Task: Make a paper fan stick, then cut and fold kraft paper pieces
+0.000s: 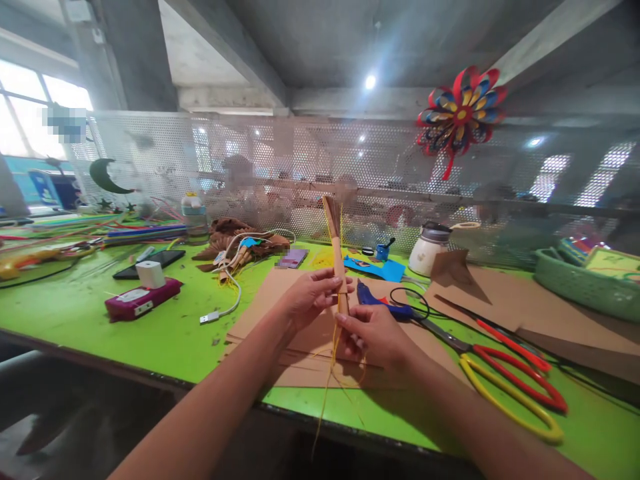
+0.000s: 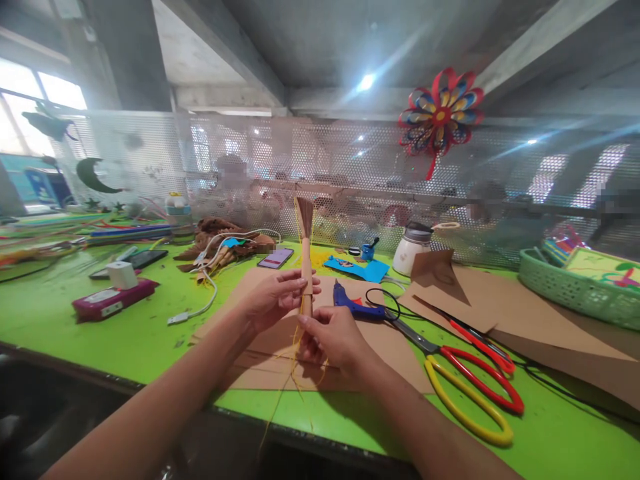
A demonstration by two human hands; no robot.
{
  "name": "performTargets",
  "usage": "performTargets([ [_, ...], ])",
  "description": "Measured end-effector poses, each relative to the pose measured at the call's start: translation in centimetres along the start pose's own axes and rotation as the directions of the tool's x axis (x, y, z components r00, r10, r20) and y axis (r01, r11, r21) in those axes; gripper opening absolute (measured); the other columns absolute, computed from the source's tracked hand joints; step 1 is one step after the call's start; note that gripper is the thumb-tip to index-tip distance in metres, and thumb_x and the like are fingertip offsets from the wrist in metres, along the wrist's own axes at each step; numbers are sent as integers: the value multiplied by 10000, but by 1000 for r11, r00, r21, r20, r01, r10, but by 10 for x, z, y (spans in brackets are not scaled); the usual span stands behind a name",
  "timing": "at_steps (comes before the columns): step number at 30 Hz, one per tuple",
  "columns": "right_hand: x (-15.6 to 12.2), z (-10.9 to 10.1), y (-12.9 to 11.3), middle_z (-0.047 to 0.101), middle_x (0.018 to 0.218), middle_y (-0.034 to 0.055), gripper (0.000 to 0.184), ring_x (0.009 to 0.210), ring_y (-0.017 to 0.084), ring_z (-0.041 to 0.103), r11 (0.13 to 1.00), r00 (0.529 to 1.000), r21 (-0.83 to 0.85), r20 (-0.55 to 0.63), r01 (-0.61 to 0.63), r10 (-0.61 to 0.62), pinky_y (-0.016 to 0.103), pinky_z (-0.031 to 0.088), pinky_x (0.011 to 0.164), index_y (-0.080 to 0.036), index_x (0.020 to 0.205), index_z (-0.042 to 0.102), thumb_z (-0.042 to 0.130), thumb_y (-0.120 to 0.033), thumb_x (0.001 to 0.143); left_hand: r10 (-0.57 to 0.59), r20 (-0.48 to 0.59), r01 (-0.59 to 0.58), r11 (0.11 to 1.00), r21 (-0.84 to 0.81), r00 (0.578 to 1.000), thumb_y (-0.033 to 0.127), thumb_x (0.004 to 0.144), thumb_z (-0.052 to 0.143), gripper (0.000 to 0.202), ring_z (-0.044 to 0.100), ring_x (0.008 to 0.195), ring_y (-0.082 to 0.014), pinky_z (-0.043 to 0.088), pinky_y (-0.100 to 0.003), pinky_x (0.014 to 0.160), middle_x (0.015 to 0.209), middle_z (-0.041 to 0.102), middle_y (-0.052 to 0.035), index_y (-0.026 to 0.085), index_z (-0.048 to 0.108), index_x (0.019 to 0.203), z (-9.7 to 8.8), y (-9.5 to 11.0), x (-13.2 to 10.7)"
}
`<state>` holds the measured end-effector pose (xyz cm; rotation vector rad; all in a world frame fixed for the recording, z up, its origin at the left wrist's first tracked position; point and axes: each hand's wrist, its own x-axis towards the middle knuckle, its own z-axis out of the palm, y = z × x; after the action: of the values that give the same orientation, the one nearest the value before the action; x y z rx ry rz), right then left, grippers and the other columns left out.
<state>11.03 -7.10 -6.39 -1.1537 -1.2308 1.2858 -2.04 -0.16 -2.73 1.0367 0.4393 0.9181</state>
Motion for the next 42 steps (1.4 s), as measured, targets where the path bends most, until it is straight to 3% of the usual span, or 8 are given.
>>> performTargets([
  [7,-4,3,-6,531,435,-46,423,355,75,478,1000,1000,-15,-11,23,-23,199,375,370,-152,636,537,710,-537,615,-32,28,31,999,39,999,48,661,711,424,649,691,-136,517,-228,637,811,659,-55,142,583,1055,-2,-1,1],
  [13,-1,0,-5,535,474,-26,384,373,67,448,964,992,-246,-47,104,-119,190,340,361,-145,629,557,642,-513,700,-25,-14,25,998,60,1000,74,675,711,362,632,629,-110,493,-183,552,798,664,-56,129,590,1012,-5,-2,3],
  [21,16,-62,-43,679,732,67,319,674,174,610,690,863,-706,-240,158,-444,276,457,608,-128,797,671,493,-393,797,52,-199,-42,998,56,979,94,745,642,102,643,642,-124,510,-194,569,749,669,-77,93,622,845,-14,3,10],
  [28,30,-90,-43,683,621,34,107,639,175,596,548,901,-824,-120,143,-416,263,413,621,-166,583,691,613,-206,646,292,-339,-330,942,-61,895,71,732,621,139,623,626,-101,505,-188,571,727,657,-25,121,599,859,-20,20,6],
  [32,23,-80,-37,713,808,70,203,725,191,630,563,911,-803,-63,196,-407,282,457,658,-154,799,727,569,-259,727,372,-311,-415,906,-85,874,76,725,623,171,622,647,-91,499,-191,618,750,657,-11,132,582,882,-17,23,2],
  [36,17,-42,-39,635,1140,114,429,915,196,622,777,935,-528,119,344,-333,319,485,775,-170,1127,617,630,-330,730,350,-141,-366,925,-102,926,115,697,679,245,623,657,-106,486,-202,618,759,652,-14,136,581,920,-6,20,-2],
  [39,4,-3,-34,696,888,88,405,789,175,634,893,952,-363,245,266,-184,303,486,728,-146,1111,601,623,-320,746,344,-98,-355,926,-129,934,123,713,671,257,625,681,-112,486,-212,629,790,652,-20,145,572,949,-4,24,-5],
  [42,-30,27,-24,644,632,36,214,558,136,583,908,977,-402,213,118,-33,241,451,544,-136,811,664,565,-320,762,334,-169,-358,924,-134,927,100,769,601,137,611,659,-97,489,-212,622,781,641,-17,140,566,896,-9,34,-6],
])
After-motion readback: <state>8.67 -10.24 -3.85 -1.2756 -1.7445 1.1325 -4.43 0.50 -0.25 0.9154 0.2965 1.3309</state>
